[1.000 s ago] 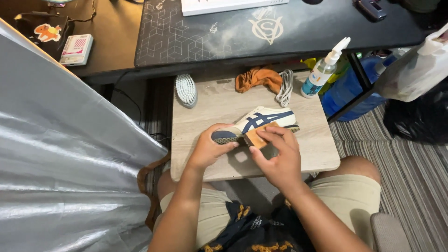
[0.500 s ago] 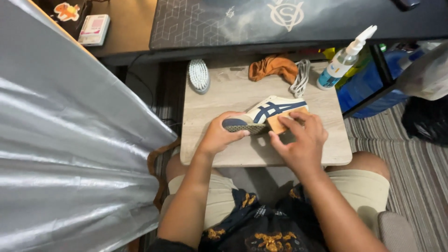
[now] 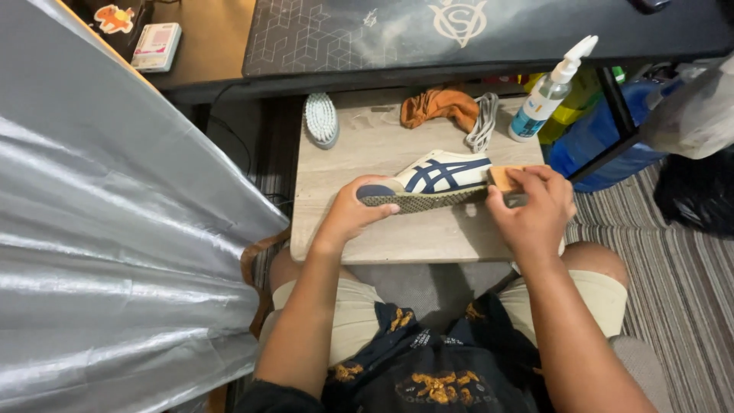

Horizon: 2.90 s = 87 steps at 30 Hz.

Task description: The person scrubs the sole of a white and blue sneaker with a small brush, then wipes the sole with an orange cloth. The shoe is held in the left hand while the right hand performs the scrubbing and wiping actions.

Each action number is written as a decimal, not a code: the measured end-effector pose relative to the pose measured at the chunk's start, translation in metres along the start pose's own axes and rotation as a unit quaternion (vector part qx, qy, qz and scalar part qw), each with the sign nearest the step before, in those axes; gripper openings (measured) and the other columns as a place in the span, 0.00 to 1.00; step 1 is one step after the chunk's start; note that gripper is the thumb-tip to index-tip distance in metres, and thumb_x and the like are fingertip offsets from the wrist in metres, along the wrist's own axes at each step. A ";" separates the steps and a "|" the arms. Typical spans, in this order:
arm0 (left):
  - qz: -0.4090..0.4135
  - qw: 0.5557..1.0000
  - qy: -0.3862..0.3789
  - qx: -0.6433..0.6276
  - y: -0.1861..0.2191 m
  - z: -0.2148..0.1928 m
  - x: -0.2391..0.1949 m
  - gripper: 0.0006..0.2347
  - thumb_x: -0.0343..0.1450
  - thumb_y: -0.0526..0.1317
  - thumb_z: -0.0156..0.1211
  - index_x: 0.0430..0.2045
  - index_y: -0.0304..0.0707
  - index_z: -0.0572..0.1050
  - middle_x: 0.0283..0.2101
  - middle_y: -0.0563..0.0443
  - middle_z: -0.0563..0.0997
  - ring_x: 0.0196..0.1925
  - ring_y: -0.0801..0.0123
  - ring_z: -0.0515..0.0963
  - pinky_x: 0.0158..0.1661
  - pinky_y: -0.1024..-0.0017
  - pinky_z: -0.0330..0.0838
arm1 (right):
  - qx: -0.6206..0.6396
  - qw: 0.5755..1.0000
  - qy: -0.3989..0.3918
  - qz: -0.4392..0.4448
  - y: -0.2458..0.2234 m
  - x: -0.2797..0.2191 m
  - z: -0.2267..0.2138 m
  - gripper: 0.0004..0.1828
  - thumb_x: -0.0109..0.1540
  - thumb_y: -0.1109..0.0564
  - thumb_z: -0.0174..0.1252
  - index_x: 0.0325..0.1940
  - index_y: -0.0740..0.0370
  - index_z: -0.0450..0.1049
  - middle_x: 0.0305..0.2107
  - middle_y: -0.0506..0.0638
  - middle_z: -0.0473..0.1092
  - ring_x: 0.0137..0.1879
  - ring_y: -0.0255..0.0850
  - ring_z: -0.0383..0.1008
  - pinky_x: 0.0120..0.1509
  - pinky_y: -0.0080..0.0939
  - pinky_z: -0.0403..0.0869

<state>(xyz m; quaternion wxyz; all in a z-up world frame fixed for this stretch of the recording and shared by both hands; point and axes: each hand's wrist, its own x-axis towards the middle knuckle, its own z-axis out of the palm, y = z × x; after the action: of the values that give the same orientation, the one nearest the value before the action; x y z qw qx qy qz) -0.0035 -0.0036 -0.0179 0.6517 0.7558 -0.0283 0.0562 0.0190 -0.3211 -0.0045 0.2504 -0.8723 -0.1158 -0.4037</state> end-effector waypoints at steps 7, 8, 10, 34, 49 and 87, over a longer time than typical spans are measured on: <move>-0.017 1.000 0.001 0.000 0.002 0.000 0.000 0.28 0.52 0.37 0.81 0.48 0.38 0.81 0.47 0.43 0.85 0.52 0.64 0.82 0.57 0.67 0.71 | 0.026 0.998 -0.009 0.055 0.002 -0.006 0.001 0.21 0.55 0.49 0.77 0.51 0.51 0.83 0.48 0.47 0.71 0.57 0.52 0.74 0.59 0.57 0.71; -0.017 1.000 0.001 -0.005 -0.001 0.000 0.001 0.28 0.51 0.38 0.82 0.47 0.40 0.81 0.46 0.44 0.85 0.52 0.65 0.82 0.57 0.68 0.71 | 0.046 0.998 -0.010 0.044 -0.005 -0.005 0.002 0.22 0.54 0.50 0.77 0.50 0.51 0.83 0.47 0.49 0.71 0.56 0.53 0.75 0.59 0.57 0.72; -0.017 1.000 0.002 -0.009 -0.003 0.001 0.003 0.28 0.51 0.38 0.82 0.47 0.41 0.81 0.46 0.45 0.85 0.52 0.66 0.82 0.57 0.69 0.71 | 0.067 0.997 -0.011 0.035 -0.016 -0.003 0.006 0.22 0.52 0.51 0.78 0.49 0.52 0.83 0.46 0.51 0.72 0.55 0.55 0.75 0.58 0.56 0.73; -0.025 1.000 0.006 0.012 0.006 0.001 0.003 0.28 0.50 0.40 0.82 0.46 0.42 0.81 0.44 0.46 0.85 0.48 0.69 0.81 0.52 0.70 0.73 | 0.166 0.984 -0.069 0.006 -0.108 -0.001 -0.004 0.22 0.52 0.47 0.76 0.48 0.53 0.82 0.45 0.50 0.70 0.56 0.53 0.72 0.61 0.59 0.67; -0.020 1.000 0.004 0.003 0.010 0.001 -0.001 0.27 0.50 0.36 0.81 0.45 0.39 0.82 0.44 0.44 0.85 0.50 0.64 0.82 0.55 0.68 0.72 | 0.040 0.998 -0.031 0.039 -0.002 -0.012 -0.001 0.22 0.52 0.45 0.77 0.48 0.48 0.83 0.47 0.46 0.71 0.53 0.51 0.75 0.54 0.53 0.70; -0.031 0.999 -0.001 0.013 0.006 0.001 0.005 0.29 0.50 0.40 0.83 0.47 0.41 0.81 0.45 0.45 0.85 0.49 0.68 0.81 0.53 0.70 0.73 | 0.138 0.988 -0.068 -0.021 -0.084 -0.002 0.001 0.21 0.48 0.44 0.77 0.44 0.45 0.84 0.44 0.44 0.72 0.57 0.50 0.72 0.61 0.52 0.65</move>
<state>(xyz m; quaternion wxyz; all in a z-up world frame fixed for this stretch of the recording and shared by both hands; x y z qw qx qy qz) 0.0010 -0.0057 -0.0114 0.6433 0.7648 -0.0048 0.0354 -0.0152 -0.2493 0.0224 0.3516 -0.8519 -0.2060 -0.3289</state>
